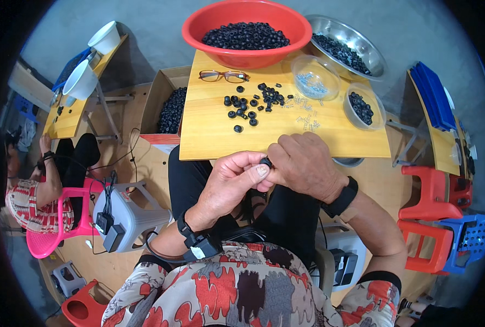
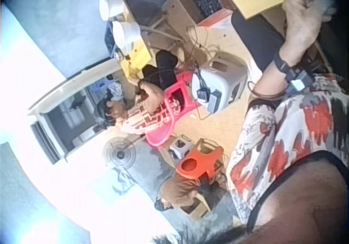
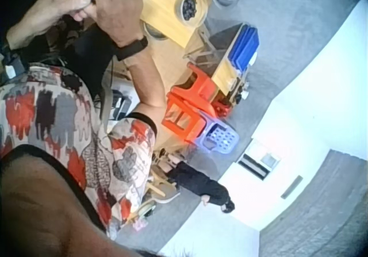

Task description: Manually assembling small black plastic components at a workshop table.

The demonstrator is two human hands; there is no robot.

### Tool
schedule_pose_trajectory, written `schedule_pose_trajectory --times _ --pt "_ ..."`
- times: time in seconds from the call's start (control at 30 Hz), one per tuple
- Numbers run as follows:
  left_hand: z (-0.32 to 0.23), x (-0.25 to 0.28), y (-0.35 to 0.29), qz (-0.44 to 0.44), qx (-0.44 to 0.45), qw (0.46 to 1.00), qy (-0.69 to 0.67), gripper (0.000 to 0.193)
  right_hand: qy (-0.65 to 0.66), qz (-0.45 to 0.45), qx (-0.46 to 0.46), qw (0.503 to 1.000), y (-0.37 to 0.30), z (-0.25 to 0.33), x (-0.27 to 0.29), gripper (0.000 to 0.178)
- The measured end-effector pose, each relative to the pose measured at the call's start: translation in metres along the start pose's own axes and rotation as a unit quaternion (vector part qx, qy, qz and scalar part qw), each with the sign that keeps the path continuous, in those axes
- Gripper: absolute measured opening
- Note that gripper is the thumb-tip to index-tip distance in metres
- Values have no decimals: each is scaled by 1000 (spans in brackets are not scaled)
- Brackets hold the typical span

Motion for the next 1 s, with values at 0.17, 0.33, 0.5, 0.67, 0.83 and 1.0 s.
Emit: schedule_pose_trajectory --times 0.17,0.33,0.5,0.67,0.83,1.0 --pt "-2 3 0 12 -2 999 40 23 -1 28 26 999 0 4 2 38" --pt "-10 5 -4 30 -45 994 91 20 13 53 52 997 3 7 4 39" --pt "-22 8 -8 18 -55 984 166 19 10 63 70 995 9 10 3 37" --pt "-16 7 -5 25 -33 991 124 19 6 105 91 990 8 10 1 36" --pt "-10 5 -3 41 -30 992 115 19 2 65 108 992 4 12 4 36" --pt "-9 6 1 50 -29 996 65 22 9 48 76 996 7 7 8 39"
Point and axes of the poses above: each hand's wrist, its own y-axis towards the middle knuckle, its own x-axis out of the back of the hand, z = x × y, the point moved 6 cm from there along y, towards the middle knuckle, and after that the axes turned 13 degrees about x, right-handed, at the moved point
